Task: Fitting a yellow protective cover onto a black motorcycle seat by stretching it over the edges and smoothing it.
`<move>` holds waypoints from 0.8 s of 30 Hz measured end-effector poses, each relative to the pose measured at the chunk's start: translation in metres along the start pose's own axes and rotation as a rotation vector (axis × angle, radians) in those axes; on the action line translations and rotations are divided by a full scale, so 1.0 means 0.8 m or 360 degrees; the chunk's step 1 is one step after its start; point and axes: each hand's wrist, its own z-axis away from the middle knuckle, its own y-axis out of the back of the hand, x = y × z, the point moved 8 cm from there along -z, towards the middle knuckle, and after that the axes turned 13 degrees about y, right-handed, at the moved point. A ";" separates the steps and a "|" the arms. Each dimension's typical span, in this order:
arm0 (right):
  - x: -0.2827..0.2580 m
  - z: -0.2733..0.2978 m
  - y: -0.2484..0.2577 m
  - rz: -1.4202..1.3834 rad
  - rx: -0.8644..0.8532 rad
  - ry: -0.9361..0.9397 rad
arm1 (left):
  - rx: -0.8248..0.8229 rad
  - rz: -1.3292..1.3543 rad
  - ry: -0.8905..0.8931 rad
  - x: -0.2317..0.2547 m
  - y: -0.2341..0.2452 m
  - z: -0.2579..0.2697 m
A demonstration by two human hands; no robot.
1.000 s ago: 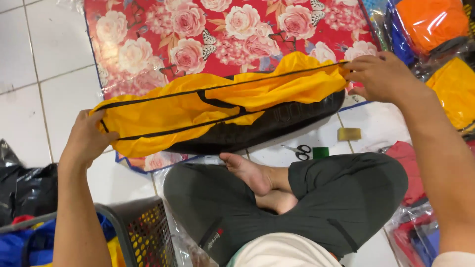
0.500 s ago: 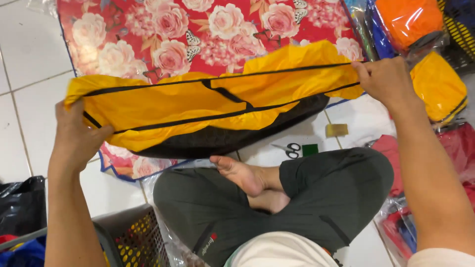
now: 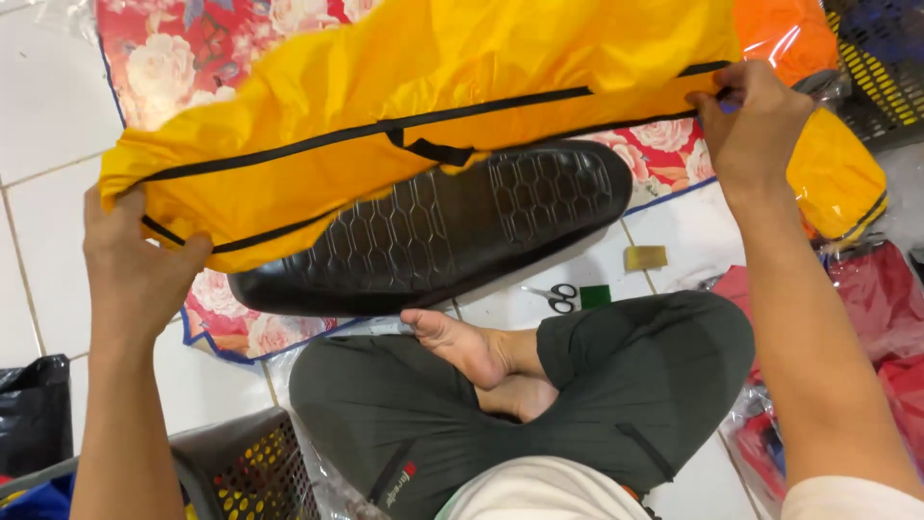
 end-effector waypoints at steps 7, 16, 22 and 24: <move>0.022 0.054 -0.039 0.0038 -0.0405 -0.0128 | -0.0524 0.0128 0.0234 -0.022 -0.015 0.005; 0.011 0.025 -0.012 -0.0336 -0.0239 -0.0508 | -0.0512 -0.0567 -0.0032 -0.043 -0.075 0.015; 0.034 0.029 -0.005 -0.0346 -0.0002 -0.0822 | -0.1018 -0.1368 -0.0099 -0.048 -0.122 0.055; 0.035 0.036 -0.001 -0.0460 0.0070 -0.0960 | -0.0741 -0.1501 -0.0599 -0.049 -0.131 0.074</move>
